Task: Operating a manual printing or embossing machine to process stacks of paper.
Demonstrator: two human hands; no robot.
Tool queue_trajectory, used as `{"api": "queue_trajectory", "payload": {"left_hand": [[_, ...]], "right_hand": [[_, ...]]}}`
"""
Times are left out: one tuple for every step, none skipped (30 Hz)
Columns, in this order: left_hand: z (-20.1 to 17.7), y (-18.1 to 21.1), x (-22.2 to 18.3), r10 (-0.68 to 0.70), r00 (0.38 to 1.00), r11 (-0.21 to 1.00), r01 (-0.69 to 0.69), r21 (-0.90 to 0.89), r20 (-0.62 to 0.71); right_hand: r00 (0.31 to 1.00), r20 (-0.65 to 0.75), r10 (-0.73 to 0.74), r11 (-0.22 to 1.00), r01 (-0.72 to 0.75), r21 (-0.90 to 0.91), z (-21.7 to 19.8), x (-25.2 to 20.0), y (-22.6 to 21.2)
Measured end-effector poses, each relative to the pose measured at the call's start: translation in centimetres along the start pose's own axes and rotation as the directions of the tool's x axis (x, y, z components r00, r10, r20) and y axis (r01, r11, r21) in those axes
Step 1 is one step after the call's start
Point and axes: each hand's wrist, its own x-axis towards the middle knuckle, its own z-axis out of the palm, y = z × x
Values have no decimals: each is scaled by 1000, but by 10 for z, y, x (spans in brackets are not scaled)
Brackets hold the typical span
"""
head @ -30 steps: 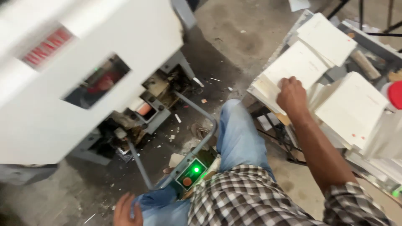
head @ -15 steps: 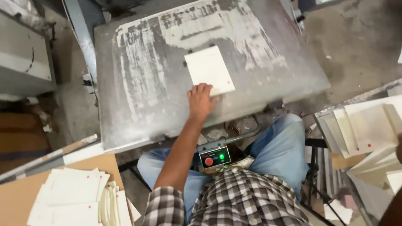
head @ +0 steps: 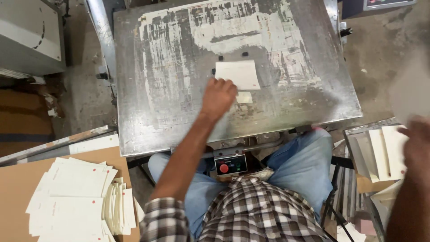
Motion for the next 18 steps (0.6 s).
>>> {"api": "queue_trajectory", "payload": {"left_hand": [[-17, -17, -4, -1, 1000, 1000, 1, 4, 3], [-35, -35, -8, 31, 995, 999, -27, 47, -93], [-52, -52, -13, 70, 980, 994, -53, 92, -184], [-92, -62, -19, 70, 981, 994, -54, 95, -179], [-133, -72, -25, 53, 978, 996, -39, 74, -199], [-173, -83, -30, 35, 975, 998, -24, 53, -219], [-203, -96, -53, 34, 976, 998, -23, 55, -215], [-233, -110, -75, -60, 992, 988, 75, 138, -111], [-263, -124, -98, -164, 986, 960, 163, 228, -15], [-284, -134, -141, -167, 986, 959, 165, 230, -13], [-305, -142, -184, -224, 974, 904, 219, 366, -31], [-325, -151, -228, -275, 960, 831, 268, 488, -58], [-315, -178, -302, -280, 958, 829, 271, 488, -56], [-316, -191, -380, -488, 870, 572, 377, 728, -67], [-329, -192, -459, -661, 738, 240, 378, 894, -135], [-330, -173, -481, -666, 734, 237, 379, 895, -134], [-331, -153, -504, -720, 679, 128, 331, 935, -142], [-333, -134, -526, -768, 621, 23, 271, 962, -157]], "right_hand": [[1000, 1, 0, 1000, 0, 5, 51, 38, -40], [996, -78, 47, 998, -43, 41, 105, 73, -92], [983, -155, 98, 993, -86, 81, 154, 105, -157], [983, -155, 101, 992, -88, 86, 190, 122, -200], [999, -49, -7, 1000, 7, -12, 224, 139, -246], [992, 66, -107, 989, 113, -98, 255, 157, -296], [992, 66, -106, 989, 112, -95, 278, 157, -297], [970, 230, -77, 965, 131, -229, 302, 157, -298], [923, 383, -26, 919, 173, -353, 326, 158, -299], [922, 386, -27, 920, 174, -350, 333, 162, -310], [908, 419, -28, 910, 197, -366, 341, 167, -321], [892, 452, -28, 898, 220, -380, 349, 172, -333], [889, 456, -28, 899, 222, -377, 355, 176, -331], [885, 463, -53, 896, 247, -369, 361, 180, -328], [879, 470, -79, 892, 273, -360, 367, 185, -326], [876, 475, -81, 892, 276, -357, 372, 189, -324], [867, 488, -103, 883, 306, -357, 376, 193, -322], [856, 501, -124, 872, 335, -356, 381, 196, -320]]}}
